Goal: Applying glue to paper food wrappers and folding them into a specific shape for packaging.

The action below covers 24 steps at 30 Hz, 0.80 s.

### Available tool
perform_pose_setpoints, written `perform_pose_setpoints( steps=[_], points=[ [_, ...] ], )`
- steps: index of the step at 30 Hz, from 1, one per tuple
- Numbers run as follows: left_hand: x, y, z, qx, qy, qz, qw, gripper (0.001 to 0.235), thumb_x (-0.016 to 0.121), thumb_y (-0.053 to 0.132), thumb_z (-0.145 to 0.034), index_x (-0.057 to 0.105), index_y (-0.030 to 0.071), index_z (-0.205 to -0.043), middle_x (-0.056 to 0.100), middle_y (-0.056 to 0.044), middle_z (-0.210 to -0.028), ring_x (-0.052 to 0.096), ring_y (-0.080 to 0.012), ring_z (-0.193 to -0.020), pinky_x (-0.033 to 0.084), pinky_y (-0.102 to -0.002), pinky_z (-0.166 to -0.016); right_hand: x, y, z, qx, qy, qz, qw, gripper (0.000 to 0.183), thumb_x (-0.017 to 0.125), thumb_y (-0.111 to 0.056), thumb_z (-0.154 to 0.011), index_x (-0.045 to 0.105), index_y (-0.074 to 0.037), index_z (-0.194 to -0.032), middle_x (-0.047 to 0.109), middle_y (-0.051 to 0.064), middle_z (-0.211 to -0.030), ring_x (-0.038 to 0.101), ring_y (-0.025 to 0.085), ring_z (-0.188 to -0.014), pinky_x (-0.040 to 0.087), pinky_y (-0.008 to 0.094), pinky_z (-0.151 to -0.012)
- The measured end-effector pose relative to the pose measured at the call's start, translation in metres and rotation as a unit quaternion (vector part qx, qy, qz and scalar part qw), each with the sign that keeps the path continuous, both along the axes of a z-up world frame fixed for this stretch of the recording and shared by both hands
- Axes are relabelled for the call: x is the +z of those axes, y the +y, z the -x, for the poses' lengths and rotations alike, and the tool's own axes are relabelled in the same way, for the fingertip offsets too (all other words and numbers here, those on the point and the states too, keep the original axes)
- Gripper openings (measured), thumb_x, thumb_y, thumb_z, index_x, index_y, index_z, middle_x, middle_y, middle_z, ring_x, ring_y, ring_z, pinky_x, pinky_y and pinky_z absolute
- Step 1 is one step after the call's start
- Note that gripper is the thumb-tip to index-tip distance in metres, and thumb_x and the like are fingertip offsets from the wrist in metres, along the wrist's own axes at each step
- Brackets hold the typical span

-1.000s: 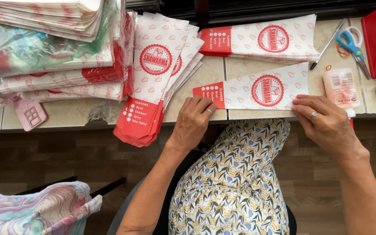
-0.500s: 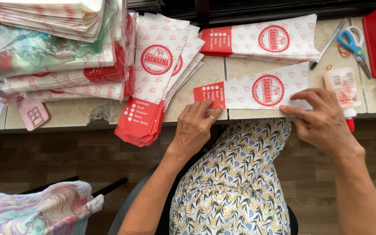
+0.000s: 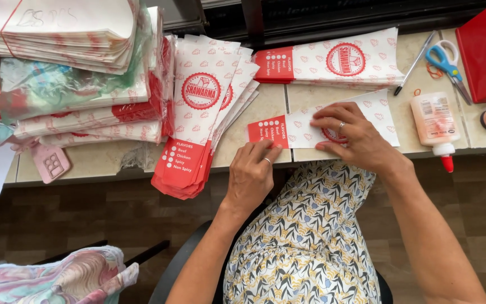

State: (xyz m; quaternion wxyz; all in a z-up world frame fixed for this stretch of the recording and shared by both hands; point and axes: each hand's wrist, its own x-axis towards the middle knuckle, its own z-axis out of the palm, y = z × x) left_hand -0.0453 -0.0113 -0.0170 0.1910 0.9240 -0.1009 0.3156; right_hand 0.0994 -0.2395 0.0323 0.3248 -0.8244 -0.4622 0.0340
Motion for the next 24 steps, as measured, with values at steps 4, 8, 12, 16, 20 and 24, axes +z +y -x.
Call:
perform_pose_setpoints(
  steps=[4,8,12,16,20,24],
  points=[
    [0.012,-0.015,-0.005,0.027,0.021,0.055,0.998,0.028,0.062,-0.010,-0.082,0.077,0.002,-0.101,0.064,-0.014,-0.105,0.062,-0.0319,-0.099,0.052,-0.039,-0.087,-0.001,0.000,-0.001,-0.019,0.022,0.028,0.999,0.054,0.080,-0.031,-0.087,0.069,-0.006,-0.134,0.064,0.018,-0.134,0.051,0.038,-0.135,0.048,0.047,-0.107],
    [0.030,-0.045,-0.031,0.102,0.095,0.033,0.990,0.028,0.061,-0.009,-0.080,0.076,0.003,-0.100,0.060,-0.010,-0.102,0.050,-0.0252,-0.103,0.042,-0.039,-0.091,-0.001,0.000,-0.001,-0.029,0.043,0.046,0.998,0.061,0.080,-0.034,-0.085,0.066,-0.007,-0.139,0.062,0.017,-0.141,0.047,0.038,-0.138,0.045,0.047,-0.110],
    [0.017,-0.080,-0.073,0.100,0.080,0.034,0.991,0.044,0.072,-0.014,-0.070,0.070,-0.007,-0.114,0.057,-0.016,-0.103,0.053,-0.0267,-0.091,0.046,-0.038,-0.080,0.000,0.001,0.001,-0.035,0.067,0.044,0.996,0.063,0.080,-0.034,-0.084,0.065,-0.009,-0.141,0.061,0.015,-0.144,0.045,0.038,-0.140,0.042,0.047,-0.111],
    [0.006,-0.082,-0.072,0.138,0.092,0.027,0.986,0.051,0.080,-0.013,-0.065,0.068,-0.012,-0.115,0.054,-0.018,-0.103,0.052,-0.0262,-0.088,0.046,-0.036,-0.079,0.004,0.003,0.000,-0.034,0.073,0.042,0.996,0.064,0.081,-0.035,-0.083,0.066,-0.008,-0.140,0.061,0.015,-0.144,0.045,0.039,-0.139,0.042,0.047,-0.110],
    [0.012,-0.057,-0.041,0.176,0.157,0.012,0.972,0.043,0.065,-0.019,-0.079,0.064,-0.010,-0.121,0.060,-0.019,-0.112,0.056,-0.0292,-0.100,0.048,-0.039,-0.096,-0.002,-0.004,-0.003,-0.017,0.055,0.046,0.997,0.067,0.078,-0.033,-0.085,0.059,-0.009,-0.145,0.057,0.012,-0.149,0.043,0.037,-0.139,0.041,0.049,-0.112],
    [0.001,-0.015,-0.013,0.228,0.158,-0.035,0.960,0.053,0.062,-0.016,-0.088,0.056,-0.006,-0.140,0.057,-0.015,-0.119,0.048,-0.0278,-0.101,0.056,-0.036,-0.081,-0.004,-0.007,-0.005,-0.014,0.045,0.073,0.996,0.075,0.075,-0.036,-0.085,0.050,-0.013,-0.152,0.050,0.005,-0.157,0.039,0.032,-0.140,0.038,0.051,-0.114]
  ],
)
